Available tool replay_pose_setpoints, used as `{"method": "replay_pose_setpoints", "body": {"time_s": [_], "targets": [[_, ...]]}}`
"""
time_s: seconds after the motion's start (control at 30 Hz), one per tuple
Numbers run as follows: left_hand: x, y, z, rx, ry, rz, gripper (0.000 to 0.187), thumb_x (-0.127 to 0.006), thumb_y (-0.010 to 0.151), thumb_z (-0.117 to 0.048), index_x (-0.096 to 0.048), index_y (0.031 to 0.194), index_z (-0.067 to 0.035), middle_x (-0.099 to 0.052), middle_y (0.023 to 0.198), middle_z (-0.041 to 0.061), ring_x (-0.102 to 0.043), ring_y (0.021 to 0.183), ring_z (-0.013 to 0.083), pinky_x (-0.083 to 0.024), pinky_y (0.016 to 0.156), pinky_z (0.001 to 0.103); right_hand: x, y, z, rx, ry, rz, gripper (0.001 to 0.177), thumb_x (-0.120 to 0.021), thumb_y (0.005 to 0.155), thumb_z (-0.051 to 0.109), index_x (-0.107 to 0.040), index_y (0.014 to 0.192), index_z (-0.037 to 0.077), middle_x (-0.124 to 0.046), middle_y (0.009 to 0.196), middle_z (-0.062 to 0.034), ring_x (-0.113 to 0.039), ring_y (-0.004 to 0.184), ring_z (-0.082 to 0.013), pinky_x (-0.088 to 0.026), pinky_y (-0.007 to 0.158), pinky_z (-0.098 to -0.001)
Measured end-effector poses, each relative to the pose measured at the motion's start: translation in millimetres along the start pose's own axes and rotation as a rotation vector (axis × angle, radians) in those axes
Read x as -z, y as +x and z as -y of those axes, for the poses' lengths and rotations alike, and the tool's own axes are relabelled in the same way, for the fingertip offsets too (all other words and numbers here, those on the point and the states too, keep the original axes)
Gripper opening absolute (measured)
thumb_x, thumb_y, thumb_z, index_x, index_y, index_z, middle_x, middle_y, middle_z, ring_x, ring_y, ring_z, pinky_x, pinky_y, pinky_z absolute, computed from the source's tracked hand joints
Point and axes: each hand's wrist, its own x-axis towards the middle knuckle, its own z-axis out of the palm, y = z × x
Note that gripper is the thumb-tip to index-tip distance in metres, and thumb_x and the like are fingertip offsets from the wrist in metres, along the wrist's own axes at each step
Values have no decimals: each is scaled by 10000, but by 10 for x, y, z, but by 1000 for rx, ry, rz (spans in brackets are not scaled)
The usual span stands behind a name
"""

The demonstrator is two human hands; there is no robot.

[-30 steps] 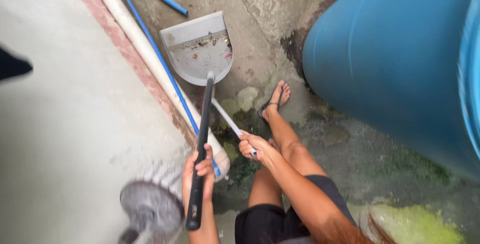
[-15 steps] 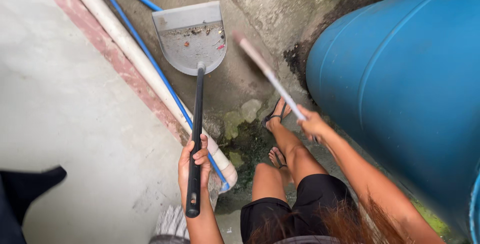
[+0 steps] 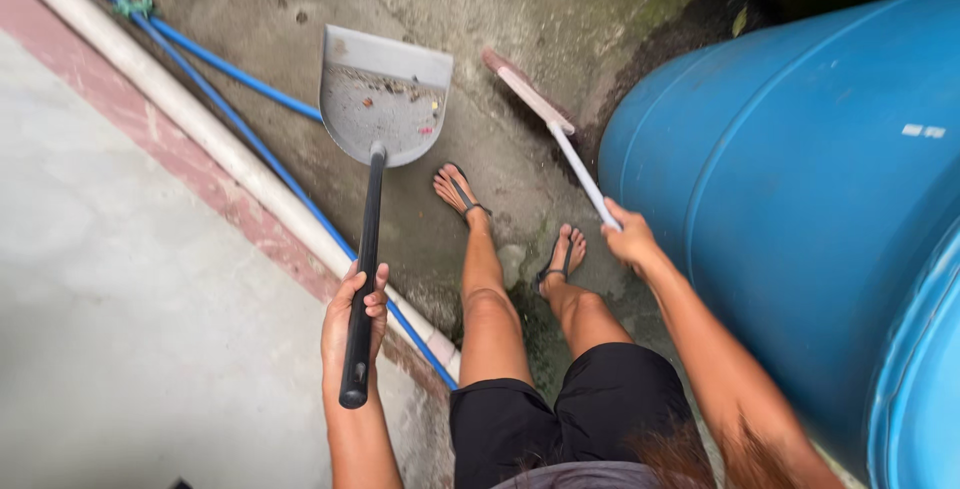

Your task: The person sweeps dirt and debris into a dustpan using a broom and lifts a rubber floor mat to sweep the concrete ground underneath it.

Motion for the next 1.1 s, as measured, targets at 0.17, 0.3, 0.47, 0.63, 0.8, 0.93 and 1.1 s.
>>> {"method": "replay_pose_setpoints", "body": {"time_s": [0.17, 0.3, 0.47, 0.63, 0.8, 0.93, 1.1], "targets": [[-368, 918, -564, 90, 436, -120, 560, -576, 953, -91, -359, 1466, -158, -692, 1028, 191, -572, 601, 113, -495, 473, 204, -6, -479, -41, -229, 504, 76, 624, -597, 984, 134, -465, 1559, 339, -512, 637, -13, -399, 437, -80, -322, 367, -290], [-664, 2105, -900, 204, 770, -93, 427, -566, 922, -65, -430, 1327, -76, -711, 938, 213, -552, 522, 154, -478, 408, 266, -979, -306, 213, -254, 856, -147, 654, -555, 940, 19, -440, 1537, 261, -549, 694, 6, -396, 427, -105, -311, 355, -302], [-1115, 3420, -1201, 439, 884, -133, 209, -540, 951, -82, -446, 1133, -42, -711, 967, 212, -581, 540, 152, -500, 420, 269, -1637, 1019, 1433, -416, 1279, 54, 560, -487, 1041, 72, -319, 1571, 3, -475, 670, -37, -432, 455, -128, -387, 363, -309], [-1611, 3795, -1262, 442, 939, -164, 200, -544, 970, -88, -507, 1122, 37, -729, 967, 224, -592, 545, 155, -531, 437, 266, -1308, 522, 1844, -444, 1347, 174, 687, -553, 994, 67, -370, 1580, 374, -411, 602, 36, -326, 414, -75, -280, 344, -255], [-1843, 3728, -1740, 535, 927, -78, 194, -545, 957, -101, -495, 1142, -69, -710, 945, 189, -592, 560, 127, -516, 422, 229, -471, 268, 1775, -403, 883, -111, 638, -540, 995, 75, -419, 1593, 262, -512, 645, 21, -405, 439, -80, -357, 352, -273], [-2002, 3719, -2114, 538, 874, -109, 219, -560, 977, -112, -451, 1167, -104, -705, 981, 184, -591, 576, 102, -510, 423, 193, -453, 1165, 1972, -421, 590, -314, 726, -542, 989, 76, -281, 1640, 262, -563, 707, -78, -477, 473, -147, -393, 383, -336], [-2206, 4009, -2168, 512, 745, -151, 264, -529, 990, -120, -425, 1184, 25, -701, 1018, 215, -601, 579, 109, -530, 435, 191, -1420, 1465, 2607, -402, 638, -121, 774, -572, 934, 48, -307, 1618, 295, -558, 697, -22, -510, 468, -145, -409, 359, -364]]}}
